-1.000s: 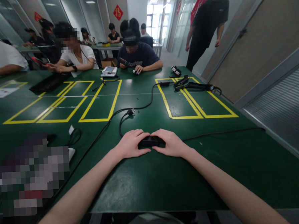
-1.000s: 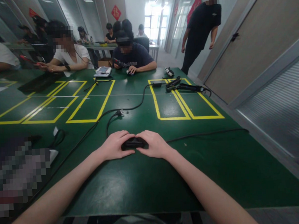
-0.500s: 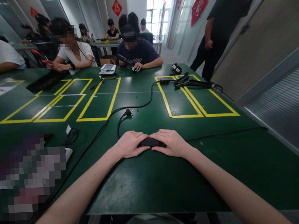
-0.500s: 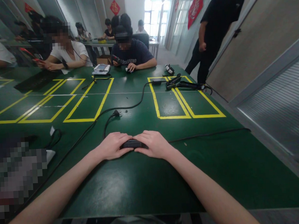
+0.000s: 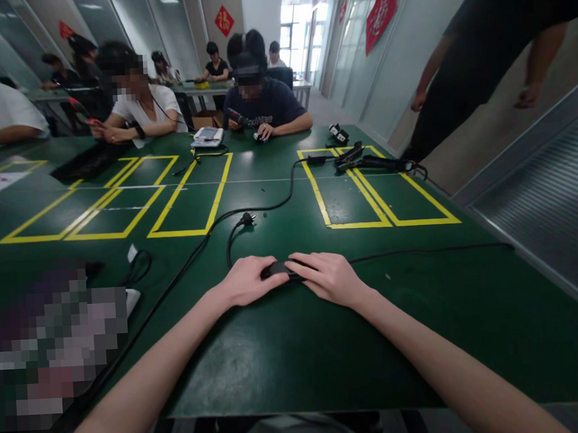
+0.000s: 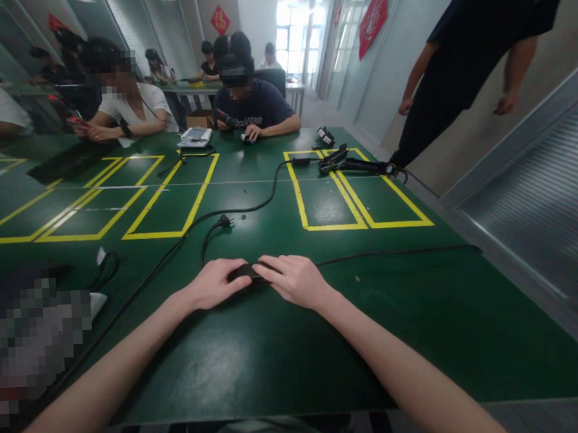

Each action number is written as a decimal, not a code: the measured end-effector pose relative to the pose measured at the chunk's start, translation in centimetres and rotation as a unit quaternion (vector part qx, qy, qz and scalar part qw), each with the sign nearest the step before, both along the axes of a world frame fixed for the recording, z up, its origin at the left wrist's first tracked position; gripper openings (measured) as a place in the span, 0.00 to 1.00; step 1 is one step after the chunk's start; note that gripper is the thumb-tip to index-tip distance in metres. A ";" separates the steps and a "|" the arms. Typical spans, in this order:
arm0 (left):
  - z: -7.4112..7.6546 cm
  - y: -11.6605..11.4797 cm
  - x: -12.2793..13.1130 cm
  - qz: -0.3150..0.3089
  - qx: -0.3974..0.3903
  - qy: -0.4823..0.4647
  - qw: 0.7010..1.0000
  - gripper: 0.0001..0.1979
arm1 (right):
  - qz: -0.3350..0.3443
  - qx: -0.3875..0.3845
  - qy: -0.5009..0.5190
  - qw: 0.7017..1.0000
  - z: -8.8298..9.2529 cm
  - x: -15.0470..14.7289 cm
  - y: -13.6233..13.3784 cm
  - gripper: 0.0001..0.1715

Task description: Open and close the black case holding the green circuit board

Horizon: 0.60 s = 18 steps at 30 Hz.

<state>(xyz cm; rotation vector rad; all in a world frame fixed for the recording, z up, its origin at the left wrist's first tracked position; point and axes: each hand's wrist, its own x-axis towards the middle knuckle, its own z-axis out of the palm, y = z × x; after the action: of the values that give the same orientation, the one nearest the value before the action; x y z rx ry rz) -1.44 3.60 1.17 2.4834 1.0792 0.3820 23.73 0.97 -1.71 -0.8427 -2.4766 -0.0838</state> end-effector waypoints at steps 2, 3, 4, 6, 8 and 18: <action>0.1 0.0 0.0 0.028 -0.093 -0.009 0.995 0.29 | -0.001 -0.002 0.000 1.000 0.0 -0.1 -0.1 0.23; 0.1 0.1 -0.1 0.032 -0.117 -0.017 0.992 0.29 | 0.001 -0.007 0.005 1.000 0.0 -0.1 -0.1 0.23; 0.1 0.1 -0.1 0.033 -0.123 -0.026 0.991 0.28 | 0.005 -0.016 0.009 1.000 0.0 -0.2 0.0 0.24; -0.1 0.1 -0.1 0.032 -0.092 -0.032 0.995 0.24 | 0.012 -0.056 0.016 0.998 0.1 -0.4 0.2 0.28; -0.4 0.1 -0.1 0.024 -0.024 -0.022 0.999 0.23 | 0.014 -0.112 0.027 0.993 0.2 -0.6 0.3 0.32; -1.1 0.2 -0.2 -0.043 0.086 -0.009 0.995 0.17 | -0.005 -0.147 0.059 0.987 0.3 -0.7 0.4 0.14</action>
<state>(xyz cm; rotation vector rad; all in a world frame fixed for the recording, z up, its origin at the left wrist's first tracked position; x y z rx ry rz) -1.59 3.76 0.07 2.6604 0.9635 0.4891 23.06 1.42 -1.46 -0.9497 -2.4059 0.3267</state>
